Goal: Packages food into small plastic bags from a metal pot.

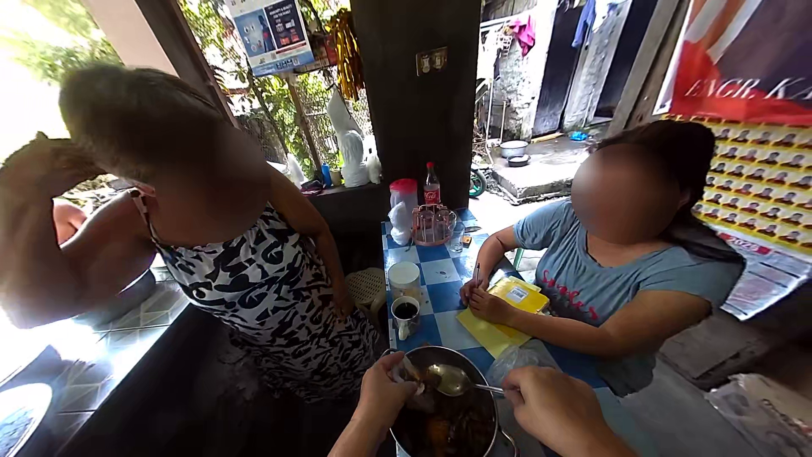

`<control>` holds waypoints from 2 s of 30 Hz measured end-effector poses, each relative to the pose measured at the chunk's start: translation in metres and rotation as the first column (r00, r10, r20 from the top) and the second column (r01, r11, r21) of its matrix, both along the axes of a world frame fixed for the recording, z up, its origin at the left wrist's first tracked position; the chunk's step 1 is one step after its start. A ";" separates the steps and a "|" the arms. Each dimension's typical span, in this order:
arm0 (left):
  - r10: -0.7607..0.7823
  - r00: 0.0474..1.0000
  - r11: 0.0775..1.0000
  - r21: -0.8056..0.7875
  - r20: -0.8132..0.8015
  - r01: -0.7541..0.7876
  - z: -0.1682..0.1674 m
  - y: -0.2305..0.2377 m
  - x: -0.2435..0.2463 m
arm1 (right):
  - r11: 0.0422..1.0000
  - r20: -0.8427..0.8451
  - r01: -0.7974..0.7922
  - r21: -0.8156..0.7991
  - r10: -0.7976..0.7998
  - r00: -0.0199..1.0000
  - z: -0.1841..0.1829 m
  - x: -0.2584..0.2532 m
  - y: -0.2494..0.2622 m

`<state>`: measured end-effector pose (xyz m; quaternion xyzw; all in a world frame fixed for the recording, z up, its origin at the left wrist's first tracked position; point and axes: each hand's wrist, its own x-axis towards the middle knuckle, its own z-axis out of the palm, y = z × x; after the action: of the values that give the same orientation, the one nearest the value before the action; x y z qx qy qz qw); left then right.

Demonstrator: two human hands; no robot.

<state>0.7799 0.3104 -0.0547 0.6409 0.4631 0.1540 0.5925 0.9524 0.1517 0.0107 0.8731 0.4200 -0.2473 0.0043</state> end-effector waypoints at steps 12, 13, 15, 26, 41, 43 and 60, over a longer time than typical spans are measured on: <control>0.044 0.999 0.998 -0.044 0.023 -0.043 0.006 -0.004 0.013 | 0.574 0.774 -0.609 0.547 -0.069 0.630 -0.014 -0.016 0.006; 0.032 0.999 0.999 -0.027 0.011 -0.032 0.006 -0.003 0.012 | 0.686 0.740 -0.524 0.505 -0.031 0.672 -0.015 -0.018 0.005; -0.020 0.999 0.998 0.054 -0.029 0.022 0.007 -0.002 0.009 | 0.938 0.512 -0.272 0.213 0.130 0.849 -0.019 -0.025 0.015; -0.157 0.975 0.944 0.264 -0.159 0.195 0.025 0.001 -0.006 | 0.895 0.006 -0.219 -0.389 0.240 0.971 -0.066 -0.024 0.046; -0.237 0.889 0.681 0.585 -0.392 0.440 0.078 -0.017 -0.008 | 0.791 -0.283 -0.114 0.602 0.345 0.895 0.010 -0.009 0.066; -0.288 0.741 0.637 0.456 -0.607 0.621 0.084 -0.014 -0.014 | 0.808 -0.369 -0.050 0.587 0.321 0.872 0.020 -0.005 0.061; -0.376 0.854 0.475 0.717 -0.359 0.510 0.130 -0.018 -0.012 | 0.774 -0.734 0.120 0.621 0.522 0.434 0.001 -0.001 0.052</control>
<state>0.7683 0.2927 0.0756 0.9418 0.2072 0.1342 0.2280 0.9518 0.2039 0.0116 0.5079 0.5214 -0.5147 -0.4531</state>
